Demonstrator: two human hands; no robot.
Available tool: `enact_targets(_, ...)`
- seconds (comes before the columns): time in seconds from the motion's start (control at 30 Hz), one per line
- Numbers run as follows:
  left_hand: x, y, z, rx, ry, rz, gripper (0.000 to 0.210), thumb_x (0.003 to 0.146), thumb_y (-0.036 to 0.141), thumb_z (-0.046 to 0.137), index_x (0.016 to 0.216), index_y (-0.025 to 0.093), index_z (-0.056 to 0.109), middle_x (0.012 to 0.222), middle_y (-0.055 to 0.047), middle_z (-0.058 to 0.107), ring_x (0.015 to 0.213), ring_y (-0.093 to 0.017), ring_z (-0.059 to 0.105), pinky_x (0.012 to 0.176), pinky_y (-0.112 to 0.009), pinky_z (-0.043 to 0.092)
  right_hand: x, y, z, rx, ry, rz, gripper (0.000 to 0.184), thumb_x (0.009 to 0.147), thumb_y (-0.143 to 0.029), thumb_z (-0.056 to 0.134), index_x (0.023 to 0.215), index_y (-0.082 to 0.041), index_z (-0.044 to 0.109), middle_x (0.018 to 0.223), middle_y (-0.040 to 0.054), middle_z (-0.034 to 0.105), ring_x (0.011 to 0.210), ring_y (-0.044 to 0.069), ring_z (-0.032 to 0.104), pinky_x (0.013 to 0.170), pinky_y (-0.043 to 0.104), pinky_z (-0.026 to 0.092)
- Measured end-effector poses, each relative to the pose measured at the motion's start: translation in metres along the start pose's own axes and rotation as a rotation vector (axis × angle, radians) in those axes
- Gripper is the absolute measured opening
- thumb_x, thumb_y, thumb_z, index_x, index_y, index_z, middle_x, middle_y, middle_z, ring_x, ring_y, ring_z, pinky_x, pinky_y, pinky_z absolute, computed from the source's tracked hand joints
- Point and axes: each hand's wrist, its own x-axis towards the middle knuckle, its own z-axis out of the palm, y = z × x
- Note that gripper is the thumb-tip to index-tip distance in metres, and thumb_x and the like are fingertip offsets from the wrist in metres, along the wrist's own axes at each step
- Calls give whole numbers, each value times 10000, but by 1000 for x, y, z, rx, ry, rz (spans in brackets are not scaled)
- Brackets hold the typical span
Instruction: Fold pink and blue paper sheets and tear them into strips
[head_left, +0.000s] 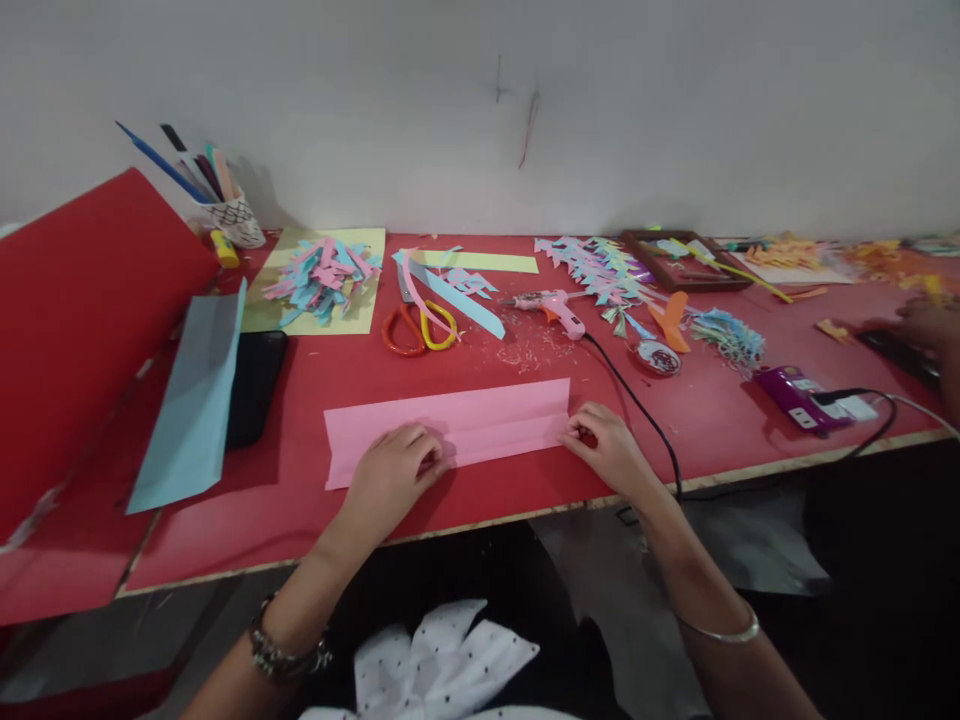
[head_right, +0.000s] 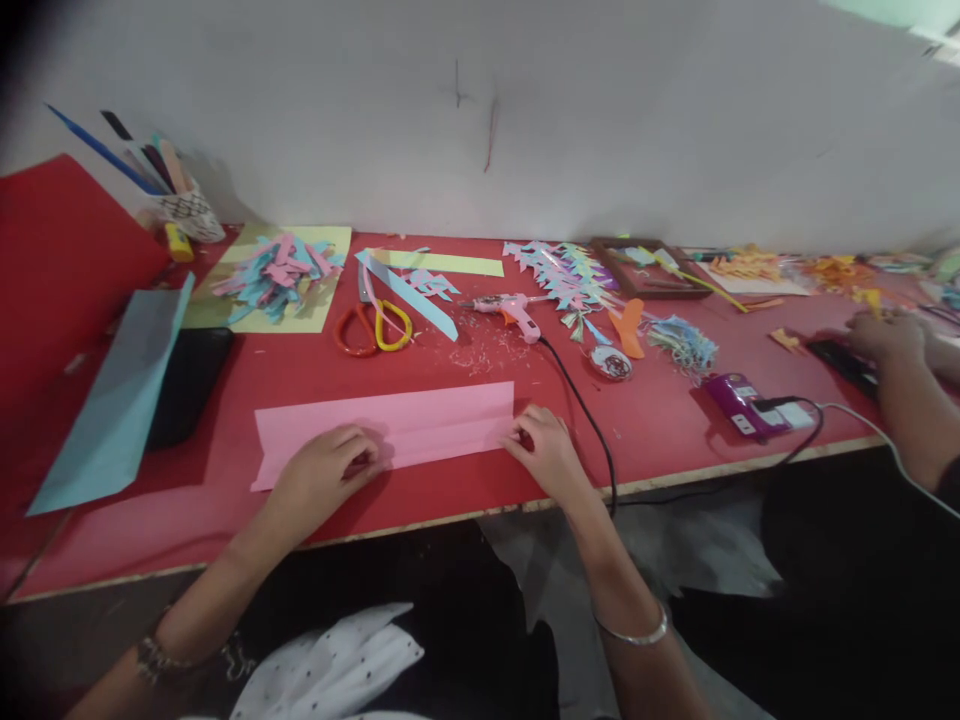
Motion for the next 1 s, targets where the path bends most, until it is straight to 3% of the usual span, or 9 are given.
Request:
enact_targets(0.57, -36, -38, -12, -46, 54, -106, 251, 805, 376, 405, 634, 206, 475, 728, -11, 572, 703, -159, 550, 632, -277, 422, -2, -3, 1, -76, 40, -39, 232, 802, -307, 433, 602, -205, 377, 647, 20, 450, 638, 167, 438, 605, 290, 341)
enact_targets(0.77, -50, -57, -16, -10, 82, -153, 294, 787, 420, 391, 603, 206, 471, 663, -4, 562, 623, -154, 539, 555, -266, 398, -1, -2, 2, -112, 38, -50, 210, 795, -286, 434, 610, -204, 378, 646, 21, 450, 634, 168, 435, 599, 289, 341)
enact_targets(0.9, -55, -62, -20, 34, 50, -192, 250, 777, 382, 401, 627, 206, 496, 647, 5, 553, 591, -145, 532, 529, -253, 394, -2, -5, 0, -153, 30, -54, 190, 782, -259, 449, 611, -200, 392, 650, 24, 459, 635, 167, 445, 599, 284, 348)
enact_targets(1.0, -59, -62, -23, 111, 55, -199, 177, 771, 305, 411, 743, 195, 547, 728, -24, 586, 676, -173, 556, 593, -280, 436, -3, -13, -3, -242, 30, -62, 116, 774, -220, 456, 662, -188, 451, 687, 40, 492, 668, 178, 460, 613, 288, 357)
